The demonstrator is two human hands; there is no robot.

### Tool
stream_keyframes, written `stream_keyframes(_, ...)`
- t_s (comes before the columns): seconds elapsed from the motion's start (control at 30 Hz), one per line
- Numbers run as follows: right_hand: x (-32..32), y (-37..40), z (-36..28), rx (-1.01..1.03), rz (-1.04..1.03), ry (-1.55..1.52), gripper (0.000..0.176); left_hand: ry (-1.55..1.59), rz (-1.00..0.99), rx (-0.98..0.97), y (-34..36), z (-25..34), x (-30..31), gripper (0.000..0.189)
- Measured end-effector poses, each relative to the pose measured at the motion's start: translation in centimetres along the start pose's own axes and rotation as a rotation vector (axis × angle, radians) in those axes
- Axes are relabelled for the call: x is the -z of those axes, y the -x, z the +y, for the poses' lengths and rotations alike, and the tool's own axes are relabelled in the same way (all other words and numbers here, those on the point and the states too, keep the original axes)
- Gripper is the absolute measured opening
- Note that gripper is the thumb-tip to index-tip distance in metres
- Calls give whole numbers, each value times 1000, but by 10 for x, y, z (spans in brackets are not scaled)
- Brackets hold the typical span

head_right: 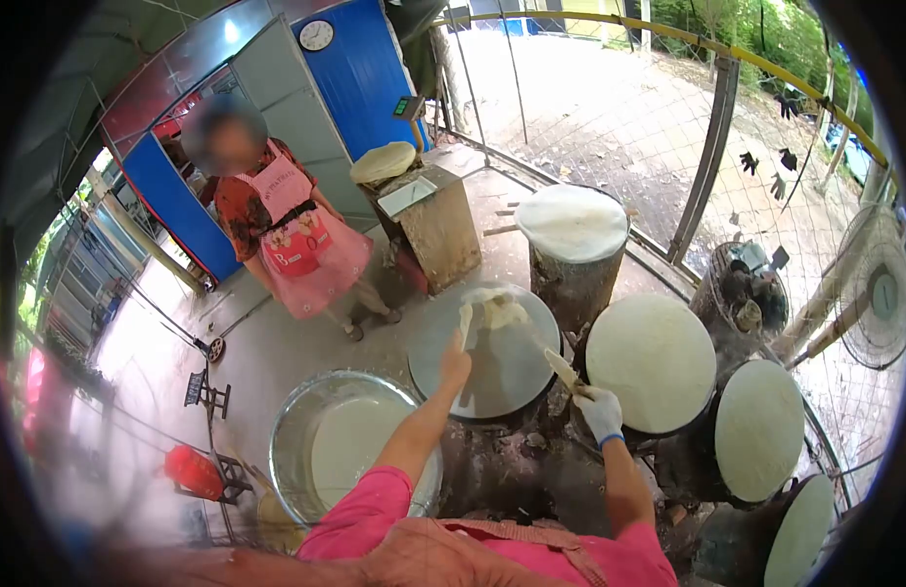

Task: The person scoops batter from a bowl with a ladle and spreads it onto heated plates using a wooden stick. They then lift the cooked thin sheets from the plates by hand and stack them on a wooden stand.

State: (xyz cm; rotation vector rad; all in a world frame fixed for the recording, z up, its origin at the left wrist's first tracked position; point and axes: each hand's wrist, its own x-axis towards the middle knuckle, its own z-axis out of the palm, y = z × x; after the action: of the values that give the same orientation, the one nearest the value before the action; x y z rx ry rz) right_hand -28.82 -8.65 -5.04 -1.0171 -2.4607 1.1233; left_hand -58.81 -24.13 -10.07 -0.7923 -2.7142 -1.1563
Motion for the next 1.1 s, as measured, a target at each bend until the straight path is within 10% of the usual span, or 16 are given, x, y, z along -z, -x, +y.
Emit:
stream_keyframes(0.1,-26,-9,-41,-126,163,-950,25,45,-83,16,2,-10,-5,61)
stream_keyframes(0.2,-53,-36,-46,-56,93,56,26,108,-82,206,-7,47,37,61)
stream_keyframes(0.3,-38,-53,-21,42,177,347,26,413,199,61,-41,53,69,64)
stream_keyframes(0.43,-61,-61,-66,-119,131,-220,27,415,-47,126,-26,36,142,69)
stream_keyframes(0.47,-87,-74,-63,-50,165,-228,29,246,71,-108,-12,4,130,70)
stream_keyframes(0.57,-52,-82,-97,-60,47,53,33,310,-355,370,78,-51,142,73)
stream_keyframes(0.73,-79,-57,-50,-278,140,-656,22,441,-337,446,179,-80,187,76)
stream_keyframes(0.83,-102,-48,-112,-237,-127,-525,27,423,-339,553,184,-65,198,75)
stream_keyframes(0.93,-76,-59,-90,4,23,-217,27,368,-320,472,192,-77,206,75)
stream_keyframes(1.1,-112,-49,-39,-206,-16,-804,23,322,-398,467,182,-55,210,75)
